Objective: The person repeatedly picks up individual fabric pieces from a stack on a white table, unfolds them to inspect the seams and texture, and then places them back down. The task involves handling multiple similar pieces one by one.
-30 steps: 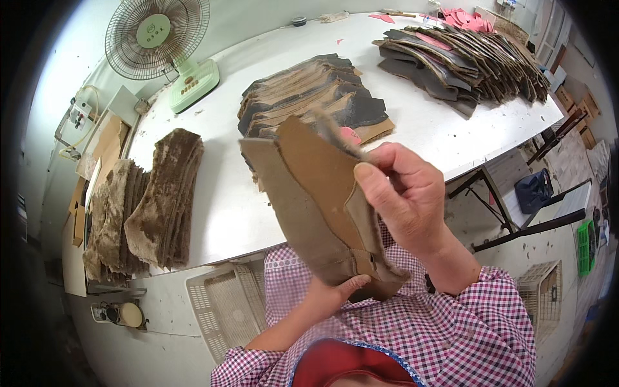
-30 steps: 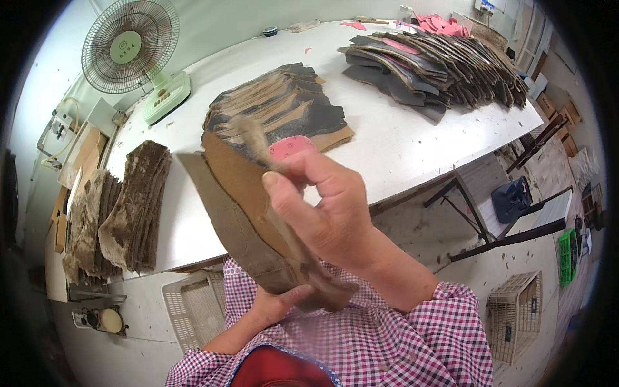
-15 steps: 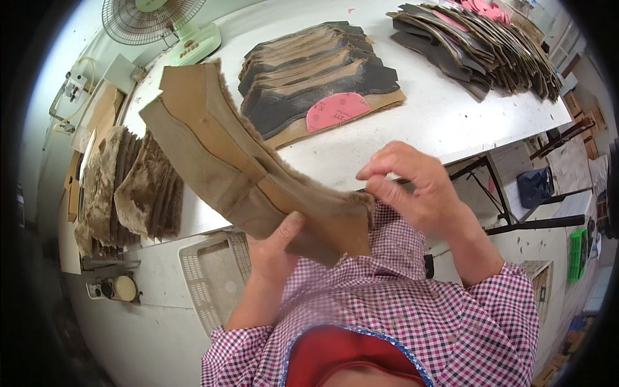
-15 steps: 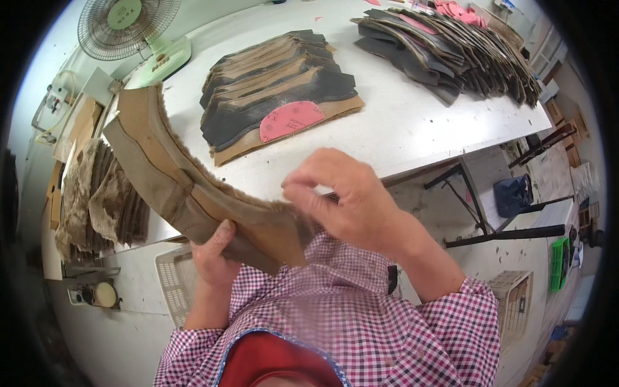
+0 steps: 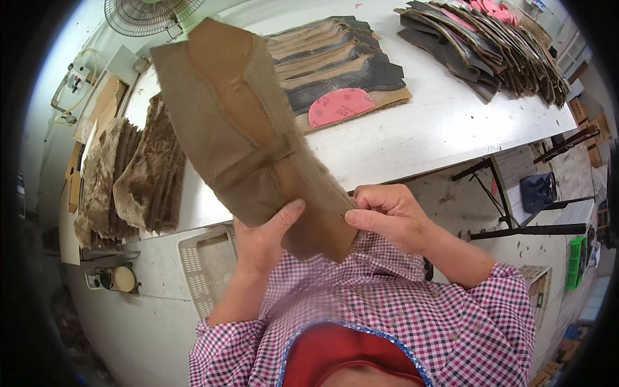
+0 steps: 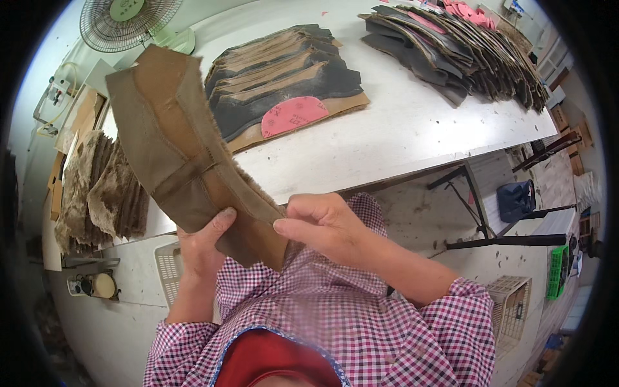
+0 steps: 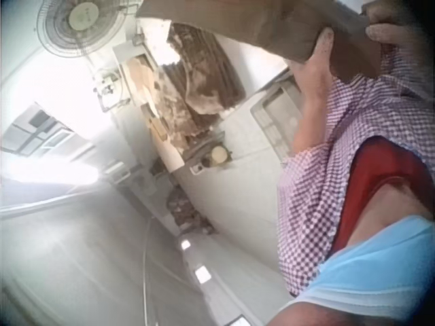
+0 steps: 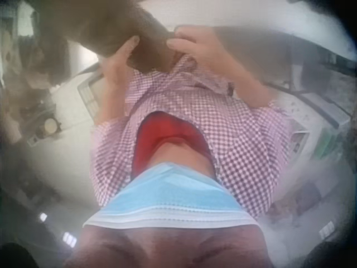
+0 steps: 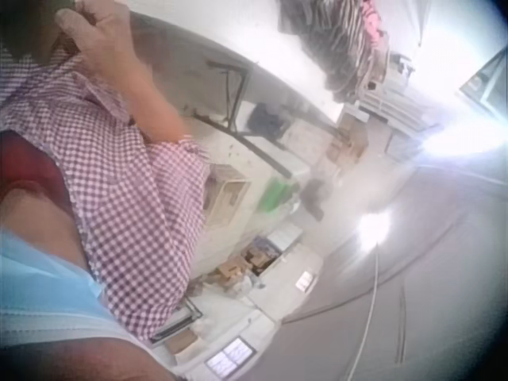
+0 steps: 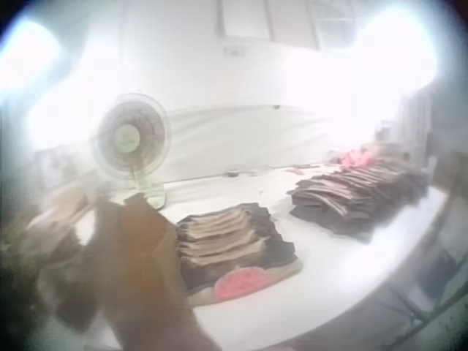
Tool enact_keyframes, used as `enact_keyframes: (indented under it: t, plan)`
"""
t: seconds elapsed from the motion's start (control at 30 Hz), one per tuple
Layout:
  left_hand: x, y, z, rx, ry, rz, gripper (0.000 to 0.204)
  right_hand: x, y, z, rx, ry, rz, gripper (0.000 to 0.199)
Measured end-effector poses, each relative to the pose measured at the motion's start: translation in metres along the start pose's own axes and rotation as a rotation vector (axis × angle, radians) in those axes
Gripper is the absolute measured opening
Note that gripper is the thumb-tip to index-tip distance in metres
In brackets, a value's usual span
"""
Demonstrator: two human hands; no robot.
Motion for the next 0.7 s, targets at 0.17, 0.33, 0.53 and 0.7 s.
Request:
enact_keyframes:
  t: [0.17, 0.33, 0.53, 0.7]
  plan:
    - [-0.029, -0.021, -0.047, -0.879, -0.753, 0.209, 0.024, 0.004, -0.006, -0.041, -0.030, -0.229, 0.025, 0.038]
    - [-0.030, -0.028, 0.058, -1.676, -0.767, 0.453, 0.040, 0.010, -0.002, -0.021, 0.252, 0.145, -0.040, 0.025]
    - [-0.029, -0.040, 0.068, -1.502, -0.693, 0.496, 0.058, -0.010, 0.002, 0.045, 0.660, 0.526, -0.198, 0.031]
    - [-0.036, -0.037, 0.076, -1.474, -0.520, 0.428, 0.035, -0.059, -0.030, -0.001, 1.049, 0.542, -0.116, 0.052]
Point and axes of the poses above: each hand's wrist, its own x-axis away from the middle knuckle, its own y-axis out of the back of the hand, z = x × y, the point moved 8 cm from there along -x, towards the middle knuckle, and after that the axes turned 8 degrees about -z, right-handed, at the moved point
